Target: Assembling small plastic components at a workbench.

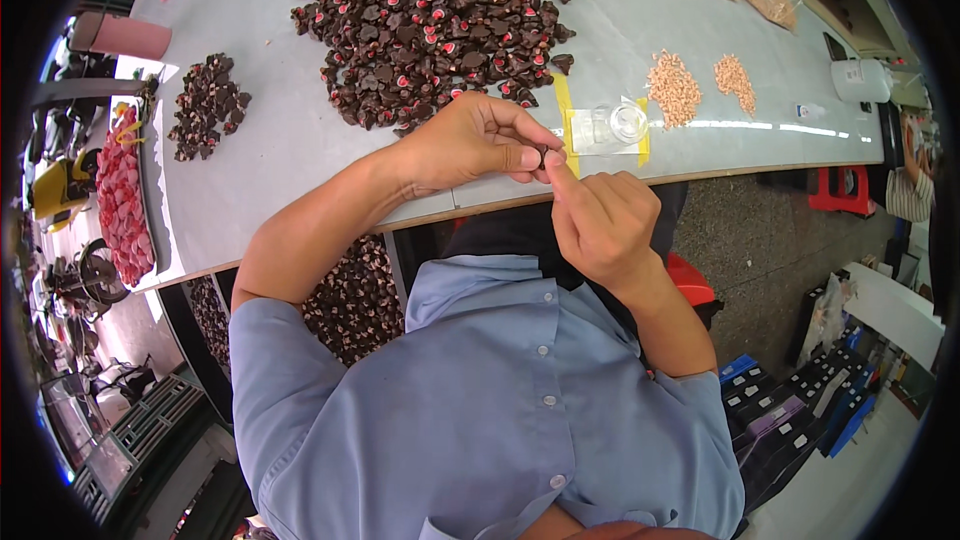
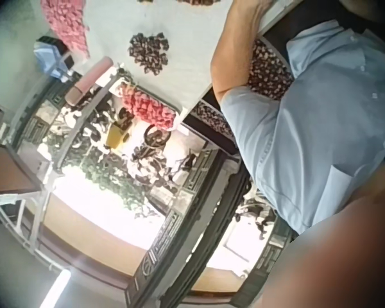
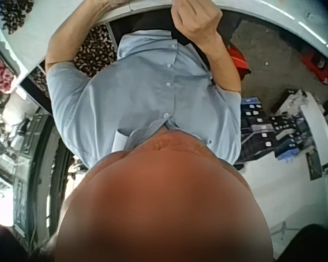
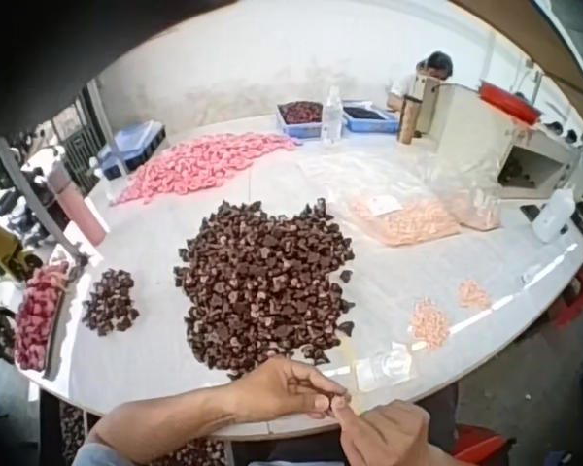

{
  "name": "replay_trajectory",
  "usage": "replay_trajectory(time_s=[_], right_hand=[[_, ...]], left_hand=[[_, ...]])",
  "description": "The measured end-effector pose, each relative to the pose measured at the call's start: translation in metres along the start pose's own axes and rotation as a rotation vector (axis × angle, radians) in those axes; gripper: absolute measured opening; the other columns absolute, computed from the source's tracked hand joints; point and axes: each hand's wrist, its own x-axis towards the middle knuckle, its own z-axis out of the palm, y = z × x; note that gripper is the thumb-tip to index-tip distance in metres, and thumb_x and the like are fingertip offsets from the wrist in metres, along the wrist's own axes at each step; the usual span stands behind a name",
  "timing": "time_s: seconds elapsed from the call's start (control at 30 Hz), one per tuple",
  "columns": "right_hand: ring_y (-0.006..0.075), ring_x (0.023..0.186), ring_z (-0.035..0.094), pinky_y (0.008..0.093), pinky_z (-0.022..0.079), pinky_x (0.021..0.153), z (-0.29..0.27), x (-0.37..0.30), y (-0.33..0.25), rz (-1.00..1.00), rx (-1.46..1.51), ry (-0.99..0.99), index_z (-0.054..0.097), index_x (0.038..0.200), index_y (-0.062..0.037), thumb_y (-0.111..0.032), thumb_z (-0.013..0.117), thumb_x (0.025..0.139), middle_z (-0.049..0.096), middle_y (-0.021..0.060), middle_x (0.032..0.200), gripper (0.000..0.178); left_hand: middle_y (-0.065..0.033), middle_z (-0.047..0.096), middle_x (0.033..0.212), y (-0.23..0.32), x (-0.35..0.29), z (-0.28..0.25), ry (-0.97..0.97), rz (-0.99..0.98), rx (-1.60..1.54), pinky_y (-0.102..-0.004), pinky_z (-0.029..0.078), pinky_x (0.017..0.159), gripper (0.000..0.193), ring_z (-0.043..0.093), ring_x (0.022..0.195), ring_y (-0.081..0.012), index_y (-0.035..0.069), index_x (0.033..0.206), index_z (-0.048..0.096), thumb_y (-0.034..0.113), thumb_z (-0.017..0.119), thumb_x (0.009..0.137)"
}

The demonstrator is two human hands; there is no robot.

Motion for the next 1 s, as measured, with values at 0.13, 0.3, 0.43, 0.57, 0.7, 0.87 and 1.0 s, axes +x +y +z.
replay_trajectory(time_s=[0.13,0.3,0.43,0.57,0.7,0.87,1.0], right_hand=[[0.0194,0.049,0.050,0.0323,0.038,0.049,-0.012,-0.001,0.007,0.046,0.013,0.037,0.069,0.116,0.0018,0.007,0.066,0.079,0.055,0.0044,0.063,0.037],[0.0232,0.056,0.060,0.0317,0.048,0.055,-0.054,-0.002,0.075,0.534,-0.034,0.356,0.069,0.104,-0.0019,-0.002,0.067,0.085,0.063,0.0086,0.067,0.019],[0.0199,0.067,0.063,0.0323,0.051,0.063,-0.081,-0.026,0.158,0.700,-0.280,0.202,0.070,0.104,-0.0046,-0.003,0.064,0.090,0.065,0.0091,0.081,0.016],[0.0248,0.081,0.064,0.0357,0.052,0.070,-0.085,-0.020,0.177,0.623,-0.408,0.086,0.071,0.110,-0.0082,0.000,0.060,0.089,0.064,0.0085,0.093,0.025],[0.0278,0.097,0.059,0.0393,0.049,0.081,-0.086,-0.017,0.182,0.337,-0.560,-0.103,0.070,0.119,-0.0123,0.005,0.058,0.082,0.060,0.0078,0.104,0.043],[0.0281,0.099,0.057,0.0404,0.046,0.084,-0.099,-0.044,0.169,0.331,-0.580,-0.138,0.071,0.120,-0.0136,0.006,0.057,0.079,0.060,0.0076,0.106,0.047],[0.0298,0.102,0.057,0.0406,0.046,0.088,-0.105,-0.053,0.174,0.412,-0.551,-0.102,0.070,0.122,-0.0140,0.007,0.056,0.079,0.060,0.0088,0.108,0.049]], left_hand=[[-0.0167,0.071,0.113,0.000,0.000,0.002,0.053,0.013,0.076,-0.0301,0.057,0.084,0.024,0.071,0.099,-0.0216,-0.006,0.113,0.066,0.002,0.068,0.091],[-0.0203,0.070,0.115,0.006,-0.010,0.007,0.063,-0.040,0.049,-0.0304,0.056,0.082,0.022,0.072,0.098,-0.0224,-0.007,0.111,0.065,0.000,0.067,0.090],[-0.0199,0.071,0.115,0.004,-0.007,0.005,0.053,-0.044,0.029,-0.0301,0.056,0.079,0.025,0.072,0.097,-0.0221,-0.007,0.112,0.066,0.003,0.072,0.089],[-0.0191,0.071,0.114,0.001,-0.004,0.003,0.045,-0.051,0.025,-0.0295,0.056,0.078,0.027,0.072,0.096,-0.0216,-0.006,0.111,0.066,0.005,0.074,0.088],[-0.0193,0.071,0.114,0.002,-0.007,0.005,0.053,-0.056,0.023,-0.0297,0.057,0.078,0.027,0.072,0.095,-0.0216,-0.006,0.111,0.067,0.006,0.075,0.088],[-0.0197,0.071,0.114,0.003,-0.005,0.004,0.049,-0.059,0.022,-0.0298,0.057,0.078,0.027,0.072,0.094,-0.0216,-0.006,0.110,0.066,0.006,0.075,0.088],[-0.0200,0.071,0.114,0.006,-0.004,0.007,0.053,-0.074,0.050,-0.0299,0.057,0.079,0.026,0.072,0.095,-0.0223,-0.006,0.111,0.067,0.005,0.074,0.088]])
